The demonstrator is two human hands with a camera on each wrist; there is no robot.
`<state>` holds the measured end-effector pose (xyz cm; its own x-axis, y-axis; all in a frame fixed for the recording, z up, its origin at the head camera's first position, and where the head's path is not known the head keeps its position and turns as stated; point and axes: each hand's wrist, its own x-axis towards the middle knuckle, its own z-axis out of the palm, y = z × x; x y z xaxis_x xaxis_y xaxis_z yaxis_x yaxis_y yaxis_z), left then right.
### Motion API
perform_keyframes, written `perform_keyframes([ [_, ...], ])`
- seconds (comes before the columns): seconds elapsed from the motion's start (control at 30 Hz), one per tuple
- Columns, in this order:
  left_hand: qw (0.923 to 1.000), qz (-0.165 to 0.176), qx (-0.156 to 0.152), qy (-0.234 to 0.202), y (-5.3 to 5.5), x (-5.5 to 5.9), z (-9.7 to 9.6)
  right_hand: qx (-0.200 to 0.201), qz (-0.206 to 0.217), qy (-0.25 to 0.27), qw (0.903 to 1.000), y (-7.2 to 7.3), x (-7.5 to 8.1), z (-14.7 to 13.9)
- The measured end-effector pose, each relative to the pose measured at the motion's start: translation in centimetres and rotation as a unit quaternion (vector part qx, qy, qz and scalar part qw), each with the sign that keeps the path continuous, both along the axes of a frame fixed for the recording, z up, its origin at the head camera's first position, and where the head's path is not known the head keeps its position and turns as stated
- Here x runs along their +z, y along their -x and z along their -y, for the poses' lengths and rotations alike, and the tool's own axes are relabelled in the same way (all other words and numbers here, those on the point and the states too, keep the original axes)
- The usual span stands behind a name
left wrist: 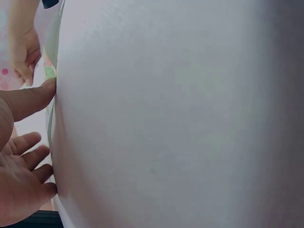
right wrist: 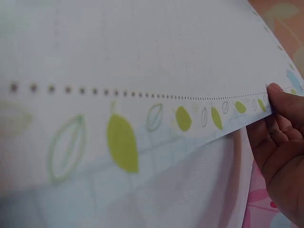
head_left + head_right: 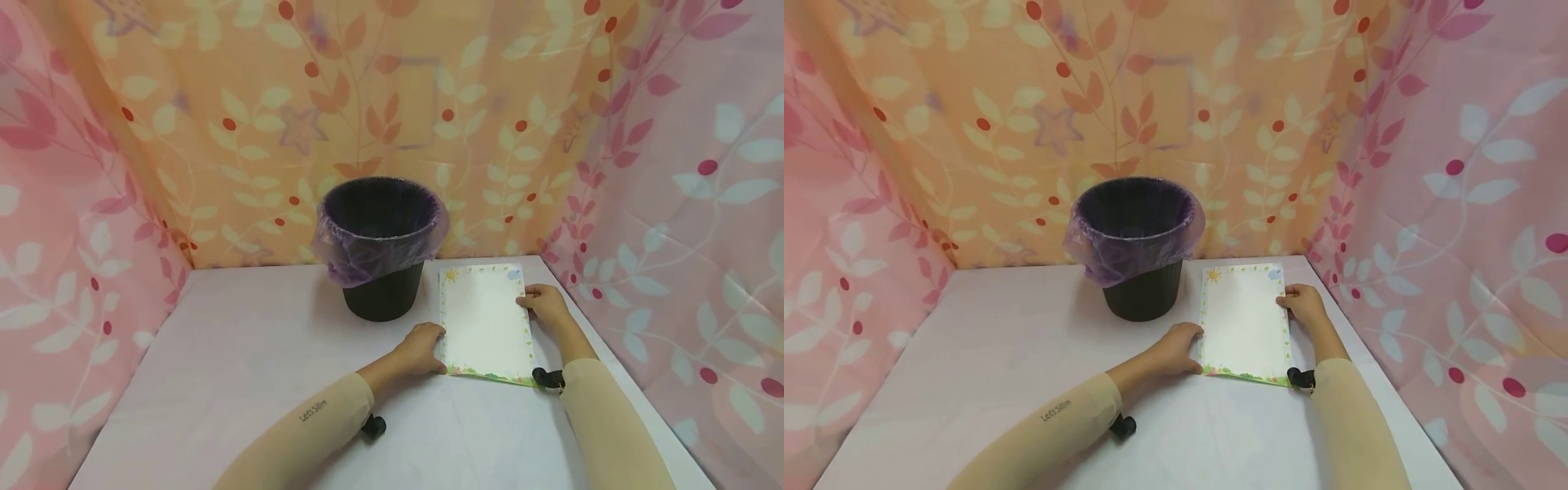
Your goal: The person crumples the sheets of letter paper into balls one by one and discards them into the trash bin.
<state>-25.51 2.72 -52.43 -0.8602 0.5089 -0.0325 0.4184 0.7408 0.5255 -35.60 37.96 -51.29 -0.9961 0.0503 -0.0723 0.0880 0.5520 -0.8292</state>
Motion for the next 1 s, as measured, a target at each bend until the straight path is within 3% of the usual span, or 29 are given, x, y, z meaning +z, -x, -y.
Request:
perform_keyframes([
  [0.27, 0.9989, 0.017, 0.029, -0.032, 0.2, 0.2, -0.3, -0.016, -0.062, 0.019, 0.9977, -2.1, 1.7, -0.1],
  [0.43, 0.9920, 0.035, 0.064, -0.104, 0.7, -0.2, -0.6, -0.023, -0.083, 0.067, 0.9940, -3.5, 2.9, 0.0],
  [0.53, 0.9747, 0.055, 0.101, -0.191, 1.1, -0.3, -0.7, -0.034, -0.093, 0.084, 0.9915, -4.1, 3.4, 0.2],
  [0.67, 0.9377, 0.109, 0.137, -0.300, 1.3, 0.2, -0.6, -0.042, -0.104, 0.089, 0.9896, -4.9, 3.9, 0.2],
  [0.77, 0.9156, 0.145, 0.139, -0.348, 1.5, 0.4, -0.5, -0.045, -0.112, 0.090, 0.9886, -5.5, 4.3, 0.2],
  [0.83, 0.9057, 0.160, 0.134, -0.369, 1.7, 0.5, -0.6, -0.050, -0.116, 0.093, 0.9876, -6.0, 4.7, 0.2],
  [1.0, 0.8929, 0.166, 0.131, -0.398, 2.1, 0.2, -0.9, -0.062, -0.131, 0.126, 0.9813, -7.4, 6.4, 0.8],
])
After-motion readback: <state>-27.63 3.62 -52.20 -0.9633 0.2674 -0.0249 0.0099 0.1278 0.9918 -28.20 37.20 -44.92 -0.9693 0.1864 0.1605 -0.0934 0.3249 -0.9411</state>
